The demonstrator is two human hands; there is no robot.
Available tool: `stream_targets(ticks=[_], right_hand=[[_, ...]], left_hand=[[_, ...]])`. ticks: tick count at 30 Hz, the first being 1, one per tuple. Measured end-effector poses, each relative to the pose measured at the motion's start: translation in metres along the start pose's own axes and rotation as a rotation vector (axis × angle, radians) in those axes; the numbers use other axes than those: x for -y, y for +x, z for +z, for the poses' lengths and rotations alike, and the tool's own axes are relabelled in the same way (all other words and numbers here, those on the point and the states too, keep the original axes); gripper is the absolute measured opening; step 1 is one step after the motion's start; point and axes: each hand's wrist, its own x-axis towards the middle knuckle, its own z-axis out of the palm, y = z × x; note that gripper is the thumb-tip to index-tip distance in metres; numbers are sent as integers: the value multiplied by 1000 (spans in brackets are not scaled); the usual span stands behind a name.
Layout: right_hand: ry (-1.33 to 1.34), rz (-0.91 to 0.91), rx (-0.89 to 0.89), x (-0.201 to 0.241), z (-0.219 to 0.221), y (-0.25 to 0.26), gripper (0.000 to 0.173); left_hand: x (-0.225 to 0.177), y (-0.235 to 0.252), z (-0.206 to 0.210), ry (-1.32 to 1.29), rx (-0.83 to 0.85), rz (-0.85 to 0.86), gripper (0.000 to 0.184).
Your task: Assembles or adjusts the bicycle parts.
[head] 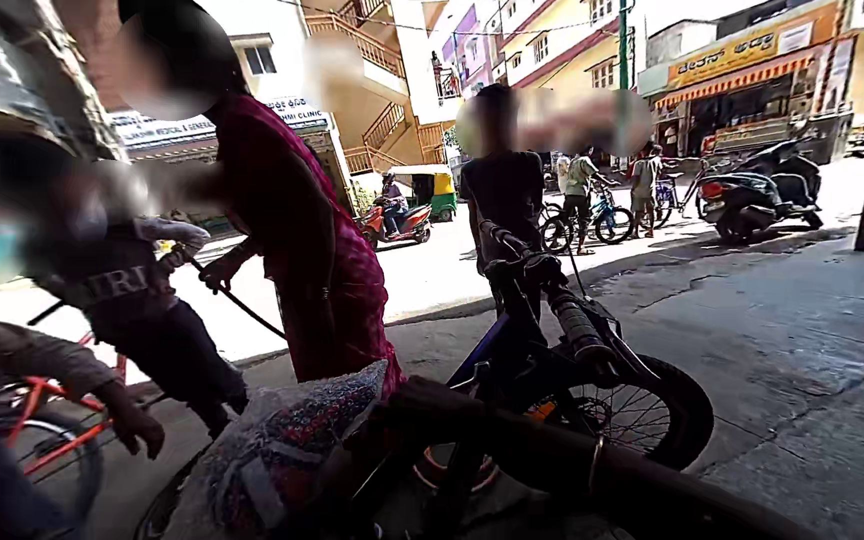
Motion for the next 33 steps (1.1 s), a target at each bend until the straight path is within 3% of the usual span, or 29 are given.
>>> stream_targets(ticks=[2,5,7,9,13,17,23,29,33], right_hand=[[11,-44,69,5,-9,13,17],[38,-172,67,14,-2,31,18],[60,-226,22,12,18,42,20],[108,-184,82,18,25,50,24],[236,-68,162,33,34,57,28],[378,-64,165,57,18,51,29],[480,29,191,81,-2,47,35],[548,-25,64,78,21,56,35],[527,37,111,82,15,56,36]], left_hand=[[-5,-1,-4,126,14,-23,31],[22,11,-2,-187,-60,-56,31],[27,11,-4,-227,-79,-58,32],[12,5,-6,-183,-101,-38,33],[-1,0,-5,-362,-141,-71,45],[-23,-9,-11,-280,-129,-130,45],[-3,-2,-13,-263,-115,-50,52],[-8,1,-17,-309,-84,-135,45],[-3,0,-17,-427,-90,-122,57]])
